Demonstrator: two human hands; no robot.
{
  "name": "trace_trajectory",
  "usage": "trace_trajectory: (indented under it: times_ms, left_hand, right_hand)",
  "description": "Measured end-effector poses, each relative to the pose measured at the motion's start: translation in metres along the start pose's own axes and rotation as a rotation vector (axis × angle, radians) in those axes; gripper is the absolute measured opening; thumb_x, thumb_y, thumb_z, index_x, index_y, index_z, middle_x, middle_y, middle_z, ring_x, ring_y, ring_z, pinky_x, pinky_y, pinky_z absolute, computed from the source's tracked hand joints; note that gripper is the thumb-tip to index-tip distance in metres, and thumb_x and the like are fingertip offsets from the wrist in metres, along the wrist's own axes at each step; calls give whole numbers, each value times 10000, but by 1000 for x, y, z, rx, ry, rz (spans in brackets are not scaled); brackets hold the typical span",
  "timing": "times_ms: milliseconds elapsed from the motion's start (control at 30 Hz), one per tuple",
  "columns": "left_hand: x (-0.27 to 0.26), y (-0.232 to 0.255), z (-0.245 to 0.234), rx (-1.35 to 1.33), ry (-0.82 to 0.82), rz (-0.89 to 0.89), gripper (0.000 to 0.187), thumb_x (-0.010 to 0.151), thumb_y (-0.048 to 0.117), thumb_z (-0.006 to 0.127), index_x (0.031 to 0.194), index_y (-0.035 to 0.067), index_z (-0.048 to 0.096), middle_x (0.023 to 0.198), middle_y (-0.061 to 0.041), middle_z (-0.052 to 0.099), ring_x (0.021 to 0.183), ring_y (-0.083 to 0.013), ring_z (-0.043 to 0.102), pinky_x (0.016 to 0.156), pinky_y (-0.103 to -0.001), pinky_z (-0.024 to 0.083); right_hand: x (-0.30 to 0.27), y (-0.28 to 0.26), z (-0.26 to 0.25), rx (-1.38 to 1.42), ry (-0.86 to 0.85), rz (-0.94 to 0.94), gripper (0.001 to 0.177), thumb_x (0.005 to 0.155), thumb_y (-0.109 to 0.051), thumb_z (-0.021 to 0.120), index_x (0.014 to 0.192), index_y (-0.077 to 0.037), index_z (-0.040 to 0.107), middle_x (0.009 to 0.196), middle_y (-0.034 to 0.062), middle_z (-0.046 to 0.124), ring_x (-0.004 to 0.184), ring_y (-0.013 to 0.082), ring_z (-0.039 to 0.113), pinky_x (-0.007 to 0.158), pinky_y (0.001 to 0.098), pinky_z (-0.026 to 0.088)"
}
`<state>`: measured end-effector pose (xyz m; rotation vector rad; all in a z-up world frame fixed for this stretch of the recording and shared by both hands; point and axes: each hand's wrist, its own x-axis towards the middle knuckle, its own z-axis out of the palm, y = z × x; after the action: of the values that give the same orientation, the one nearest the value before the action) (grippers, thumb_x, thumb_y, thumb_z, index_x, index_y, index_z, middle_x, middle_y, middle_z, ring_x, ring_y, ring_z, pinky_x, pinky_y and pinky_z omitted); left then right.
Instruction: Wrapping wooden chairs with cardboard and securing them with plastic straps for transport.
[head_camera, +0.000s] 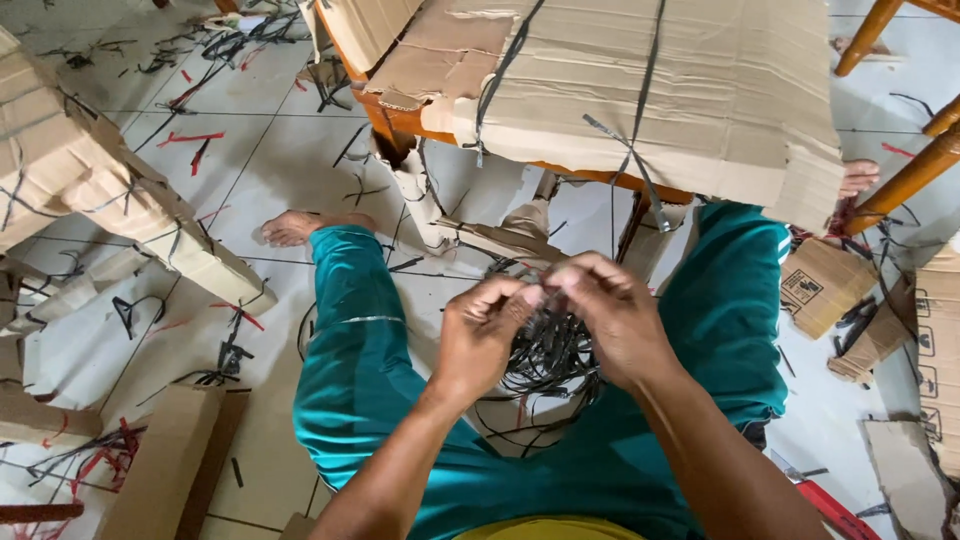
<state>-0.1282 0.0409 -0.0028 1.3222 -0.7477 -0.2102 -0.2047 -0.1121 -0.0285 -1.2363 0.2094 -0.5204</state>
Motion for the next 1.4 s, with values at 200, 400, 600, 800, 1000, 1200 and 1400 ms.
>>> trace_trajectory:
  times_ms: [200,400,600,800,1000,1200,1400]
  left_hand:
    - [-2,-20,-7,-497,117,-127,161,1024,141,628,911,36,674,943,-176,758,941,-253,723,882,-372,559]
    - [-1,-8,-11,-358,28,-69,142,1014,100,636,923,9,697,1046,-184,744,1108,-246,668,973,-405,532]
    - [14,9,-18,-61,-95,-122,220,1077,183,527,940,47,633,857,-145,743,812,-169,670,749,-371,630]
    - [20,-34,-27,-62,-82,-266,285,1112,252,462,893,99,560,702,-124,679,529,-141,613,423,-244,522]
    - [20,-35,-43,40,-113,-324,328,1094,317,527,943,46,632,610,-78,591,490,-139,569,437,-260,458]
    - [37,5,-83,129,-332,-241,243,955,7,644,1195,-26,616,681,-99,598,617,-167,558,729,-355,532]
    - [34,-10,-77,316,-319,-185,202,971,13,630,1115,98,745,690,-113,675,595,-144,555,612,-285,495]
  right_hand:
    - [-12,-8,1,443,-34,-87,207,1034,-265,612,1000,-69,554,933,139,700,1087,300,731,963,454,604]
    - [-9,-25,17,70,-3,93,171,1057,-241,528,1034,-72,539,877,167,665,610,214,617,461,304,506]
    - [-6,-13,6,-437,-256,157,449,1095,-284,406,798,-36,634,546,102,581,421,156,461,390,273,348]
    - [-13,-30,2,-572,-275,29,265,1048,-253,505,1049,-44,667,727,191,667,610,232,569,593,401,486]
    - [-19,-21,4,-936,-52,-280,225,992,-170,662,1190,-159,770,945,174,787,914,425,745,753,472,598]
    - [-12,-39,0,-1098,-291,-180,206,1040,-90,551,937,-99,729,648,144,672,550,319,621,590,439,533]
    - [-8,-18,-8,-458,-365,-1,364,1118,-204,440,842,-70,636,586,27,493,526,92,385,522,308,382]
